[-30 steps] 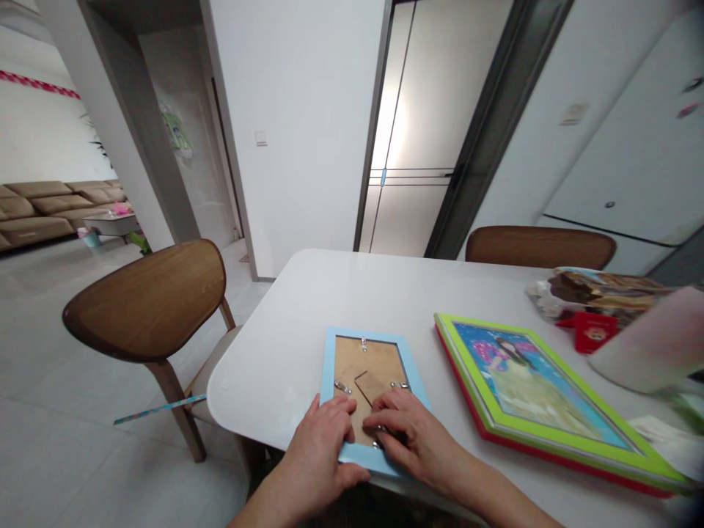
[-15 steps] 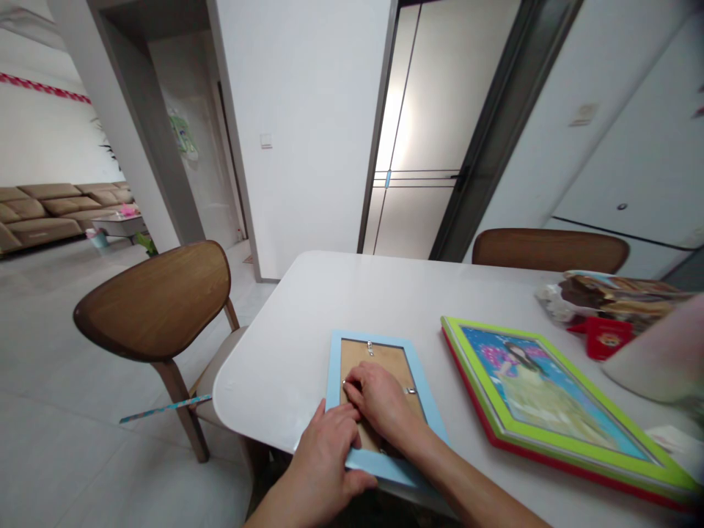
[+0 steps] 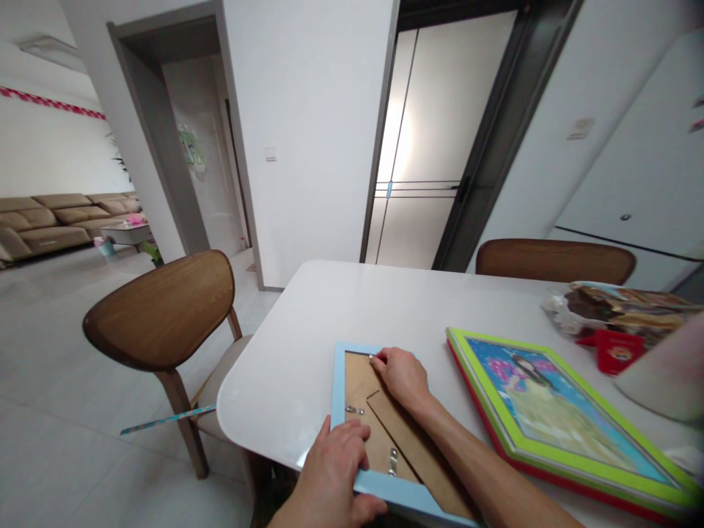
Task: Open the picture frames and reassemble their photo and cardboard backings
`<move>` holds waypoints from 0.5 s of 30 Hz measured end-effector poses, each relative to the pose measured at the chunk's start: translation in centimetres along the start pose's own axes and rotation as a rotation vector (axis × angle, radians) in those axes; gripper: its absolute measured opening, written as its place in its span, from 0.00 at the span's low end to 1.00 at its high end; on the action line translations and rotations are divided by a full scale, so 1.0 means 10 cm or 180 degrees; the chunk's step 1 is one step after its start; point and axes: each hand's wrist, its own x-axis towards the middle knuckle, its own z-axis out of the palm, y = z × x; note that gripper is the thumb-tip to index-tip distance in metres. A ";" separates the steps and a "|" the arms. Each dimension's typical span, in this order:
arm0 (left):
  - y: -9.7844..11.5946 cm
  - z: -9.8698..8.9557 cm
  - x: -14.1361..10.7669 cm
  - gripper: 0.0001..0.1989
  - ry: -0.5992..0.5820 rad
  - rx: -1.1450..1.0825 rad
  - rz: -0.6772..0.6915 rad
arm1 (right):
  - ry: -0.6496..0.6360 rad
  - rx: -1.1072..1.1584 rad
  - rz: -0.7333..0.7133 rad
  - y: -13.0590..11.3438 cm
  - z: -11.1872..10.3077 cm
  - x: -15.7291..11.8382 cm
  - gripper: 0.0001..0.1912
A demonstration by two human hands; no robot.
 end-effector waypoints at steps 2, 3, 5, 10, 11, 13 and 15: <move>0.01 -0.01 -0.01 0.19 -0.0025 0.0022 0.0001 | -0.0008 -0.0033 0.0104 0.00 0.05 0.05 0.13; 0.01 -0.01 -0.01 0.18 -0.0027 0.0026 -0.0002 | -0.0016 -0.0031 0.0136 0.00 0.08 0.07 0.12; 0.04 -0.02 -0.01 0.17 -0.0009 0.0039 -0.0013 | -0.0029 0.0006 0.0192 0.00 0.11 0.09 0.11; 0.05 0.05 0.01 0.22 0.0040 0.0172 -0.0060 | 0.0089 0.0327 0.0314 -0.01 0.12 0.15 0.06; 0.03 0.08 0.02 0.23 0.0082 0.0188 -0.0045 | 0.0126 0.0444 0.0312 -0.01 0.10 0.15 0.05; -0.06 0.13 0.03 0.21 0.0240 0.0180 0.0091 | 0.0203 0.0734 0.0264 0.00 0.04 0.14 0.07; -0.17 0.15 0.03 0.17 0.0452 0.0114 0.0321 | 0.0323 0.1078 0.0185 0.06 -0.08 0.09 0.10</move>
